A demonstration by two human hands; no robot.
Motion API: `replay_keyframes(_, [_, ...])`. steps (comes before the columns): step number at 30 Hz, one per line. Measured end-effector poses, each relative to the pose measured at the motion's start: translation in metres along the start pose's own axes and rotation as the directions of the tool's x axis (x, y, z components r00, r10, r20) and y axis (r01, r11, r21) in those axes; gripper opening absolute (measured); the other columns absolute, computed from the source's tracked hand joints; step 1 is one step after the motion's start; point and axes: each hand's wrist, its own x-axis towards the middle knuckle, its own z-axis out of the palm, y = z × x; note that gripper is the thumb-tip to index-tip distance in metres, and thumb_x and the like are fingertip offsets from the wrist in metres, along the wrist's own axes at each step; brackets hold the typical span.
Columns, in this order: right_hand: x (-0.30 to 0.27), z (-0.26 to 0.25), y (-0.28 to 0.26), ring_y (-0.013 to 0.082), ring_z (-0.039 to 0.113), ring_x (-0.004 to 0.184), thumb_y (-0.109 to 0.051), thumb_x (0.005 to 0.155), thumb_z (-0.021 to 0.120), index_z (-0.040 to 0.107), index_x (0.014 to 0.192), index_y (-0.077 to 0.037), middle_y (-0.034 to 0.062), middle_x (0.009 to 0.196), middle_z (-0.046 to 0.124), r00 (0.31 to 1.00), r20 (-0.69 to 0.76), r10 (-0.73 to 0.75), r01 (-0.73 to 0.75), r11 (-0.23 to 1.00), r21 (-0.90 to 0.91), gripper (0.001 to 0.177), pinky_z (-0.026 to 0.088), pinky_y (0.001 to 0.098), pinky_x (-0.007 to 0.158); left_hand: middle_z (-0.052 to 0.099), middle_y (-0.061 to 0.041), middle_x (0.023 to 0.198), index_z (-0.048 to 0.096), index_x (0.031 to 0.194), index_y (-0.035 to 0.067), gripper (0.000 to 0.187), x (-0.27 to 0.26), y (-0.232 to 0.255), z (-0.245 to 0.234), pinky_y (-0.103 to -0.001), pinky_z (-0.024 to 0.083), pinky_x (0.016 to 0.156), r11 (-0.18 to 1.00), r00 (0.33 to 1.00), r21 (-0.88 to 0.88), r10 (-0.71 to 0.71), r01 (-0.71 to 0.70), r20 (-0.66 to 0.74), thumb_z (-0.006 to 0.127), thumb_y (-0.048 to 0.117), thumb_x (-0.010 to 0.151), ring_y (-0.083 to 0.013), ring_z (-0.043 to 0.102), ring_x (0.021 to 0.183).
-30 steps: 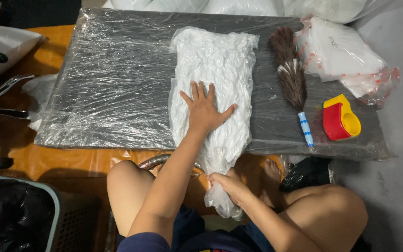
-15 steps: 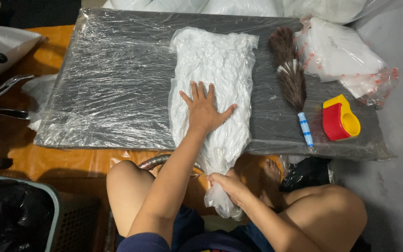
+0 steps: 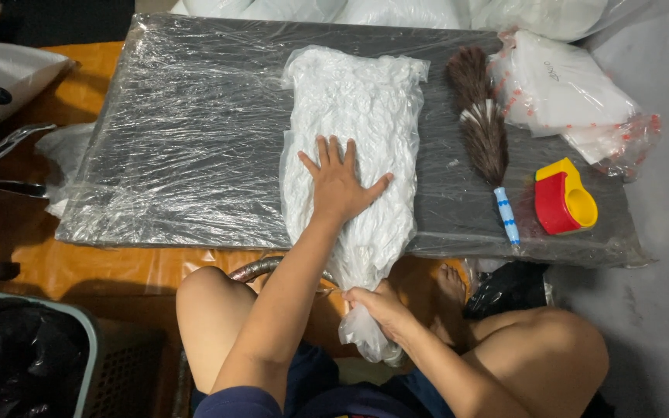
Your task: A person is manually vacuum sealing a pillow by placing it in a plastic bag, using a vacuum hose to remove the air, and then sealing the bag with tape.
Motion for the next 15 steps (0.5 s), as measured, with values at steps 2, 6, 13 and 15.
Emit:
replay_keyframes(2, [-0.003, 0.0, -0.002, 0.0236, 0.062, 0.054, -0.007, 0.056, 0.08, 0.073, 0.065, 0.005, 0.014, 0.061, 0.065, 1.0, -0.003, 0.002, -0.002, 1.0, 0.004, 0.016, 0.05, 0.0367, 0.052, 0.024, -0.029, 0.164, 0.036, 0.157, 0.004, 0.107, 0.0, 0.0, 0.0, -0.068, -0.018, 0.116, 1.0, 1.0, 0.008, 0.0, 0.0, 0.001, 0.046, 0.083, 0.085, -0.0423, 0.005, 0.157])
replay_keyframes(6, [-0.005, 0.003, -0.005, 0.0237, 0.063, 0.056, -0.008, 0.058, 0.08, 0.073, 0.068, 0.005, 0.0137, 0.063, 0.066, 1.0, -0.003, 0.006, -0.006, 1.0, -0.002, 0.018, 0.05, 0.0368, 0.053, 0.024, -0.029, 0.164, 0.036, 0.157, 0.004, 0.108, 0.0, -0.001, 0.0, -0.068, -0.017, 0.117, 1.0, 1.0, 0.009, -0.002, 0.002, 0.006, 0.045, 0.083, 0.084, -0.0423, 0.005, 0.157])
replay_keyframes(13, [0.003, -0.004, 0.009, 0.0247, 0.064, 0.057, -0.009, 0.058, 0.079, 0.074, 0.07, 0.004, 0.0145, 0.064, 0.067, 1.0, 0.014, -0.006, 0.006, 1.0, -0.027, 0.018, 0.051, 0.0376, 0.056, 0.024, -0.03, 0.163, 0.036, 0.157, 0.003, 0.108, 0.002, -0.004, 0.007, -0.07, -0.016, 0.116, 0.999, 1.0, 0.031, 0.014, -0.014, -0.008, 0.046, 0.083, 0.085, -0.044, 0.005, 0.156])
replay_keyframes(15, [-0.002, -0.007, 0.007, 0.0236, 0.064, 0.056, -0.01, 0.061, 0.079, 0.073, 0.071, 0.004, 0.0139, 0.062, 0.066, 1.0, 0.029, -0.001, 0.001, 1.0, -0.016, 0.018, 0.051, 0.0357, 0.056, 0.025, -0.03, 0.163, 0.037, 0.157, 0.004, 0.108, 0.002, -0.004, 0.008, -0.07, -0.015, 0.116, 0.999, 1.0, 0.041, 0.014, -0.013, -0.014, 0.046, 0.084, 0.086, -0.0441, 0.006, 0.156])
